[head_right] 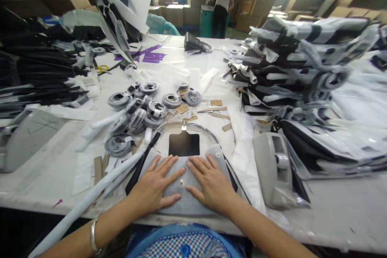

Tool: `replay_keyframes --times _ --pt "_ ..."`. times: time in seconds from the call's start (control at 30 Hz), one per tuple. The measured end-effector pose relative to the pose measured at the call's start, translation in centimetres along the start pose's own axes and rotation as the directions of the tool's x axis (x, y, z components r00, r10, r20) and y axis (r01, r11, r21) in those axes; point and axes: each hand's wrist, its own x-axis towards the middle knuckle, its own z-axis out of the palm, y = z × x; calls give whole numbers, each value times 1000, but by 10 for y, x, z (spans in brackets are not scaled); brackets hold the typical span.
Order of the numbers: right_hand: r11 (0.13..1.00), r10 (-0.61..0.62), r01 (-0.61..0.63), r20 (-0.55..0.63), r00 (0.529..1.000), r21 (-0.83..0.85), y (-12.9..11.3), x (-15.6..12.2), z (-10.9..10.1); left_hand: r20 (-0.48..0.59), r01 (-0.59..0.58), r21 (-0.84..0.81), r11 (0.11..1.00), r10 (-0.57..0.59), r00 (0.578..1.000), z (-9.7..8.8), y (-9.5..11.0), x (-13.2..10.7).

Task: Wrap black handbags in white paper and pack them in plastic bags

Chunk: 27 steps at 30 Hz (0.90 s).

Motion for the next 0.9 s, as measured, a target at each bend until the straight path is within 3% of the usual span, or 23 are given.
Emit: replay_keyframes --times 0.07,0.13,0.27,0.37,0.43,0.53,0.7,0.8,0.9 --pt "997 33 -32 -11 999 63 -1 12 -11 -32 -14 15 1000 14 999 3 0 -1" --pt "980 141 -130 -63 988 153 2 34 -21 -62 -25 24 999 26 998 5 -1 -1" --pt "917 362 -319 -165 917 237 23 97 -27 -63 -25 33 999 27 998 6 -1 -1" --pt "878 432 -378 -144 890 293 39 135 -24 -65 -22 12 1000 22 998 5 -2 -1" --pt "866 432 -366 -141 891 342 41 143 -24 -77 -17 -10 1000 16 997 5 -3 -2" --pt "873 371 -276 -180 911 403 31 127 -33 -80 -10 -46 999 6 997 5 -3 -3" --pt "899 222 -100 -247 943 426 -4 62 -43 -104 0 -98 995 -10 995 1 -1 -2" --pt "930 48 49 -254 966 364 -16 29 -29 -125 -4 -122 992 -11 992 0 1 -2" --pt "955 -129 192 -263 956 226 -15 9 -6 -138 -6 -124 992 -11 990 0 3 -3"
